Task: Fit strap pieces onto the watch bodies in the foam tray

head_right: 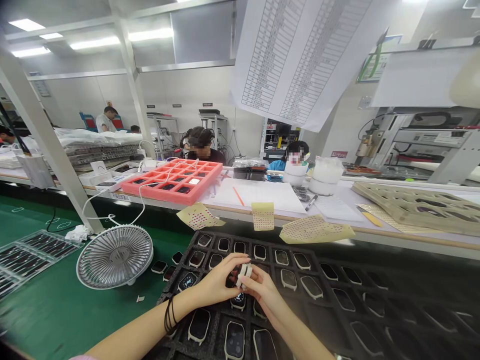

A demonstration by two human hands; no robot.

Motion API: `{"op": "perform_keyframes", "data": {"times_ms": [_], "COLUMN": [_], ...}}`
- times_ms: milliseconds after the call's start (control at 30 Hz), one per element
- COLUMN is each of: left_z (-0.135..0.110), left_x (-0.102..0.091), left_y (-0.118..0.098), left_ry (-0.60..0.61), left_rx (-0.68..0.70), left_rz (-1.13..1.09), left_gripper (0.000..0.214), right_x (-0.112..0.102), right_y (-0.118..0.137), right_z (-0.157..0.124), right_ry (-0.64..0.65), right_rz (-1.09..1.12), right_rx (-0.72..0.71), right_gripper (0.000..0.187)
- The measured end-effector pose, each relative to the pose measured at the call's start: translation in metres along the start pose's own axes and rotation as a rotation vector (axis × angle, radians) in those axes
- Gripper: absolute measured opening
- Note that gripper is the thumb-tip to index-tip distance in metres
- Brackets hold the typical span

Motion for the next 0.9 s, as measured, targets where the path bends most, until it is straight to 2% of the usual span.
{"op": "perform_keyframes", "data": {"times_ms": [900], "left_z": [0.0], "left_x": [0.0004], "left_y": [-0.0003], "left_ry": [0.014], "left_rx": [0.019], "left_rz": [-0.007], "left_gripper": [0.06], "right_x": [0.003], "right_y": [0.0028], "right_z": [-0.0035], "right_ry": [-0.022], "right_rz": [0.014], "right_rx": [0.019], "right_gripper": [0.038]}}
Point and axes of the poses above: each hand's wrist, its own z-axis towards the middle knuckle, its own x-axis out of the palm, y = z × x, the point moved 5 cm from there along z, towards the middle knuckle, and after that the axes turned 5 degrees about x, right-handed, at the moved point
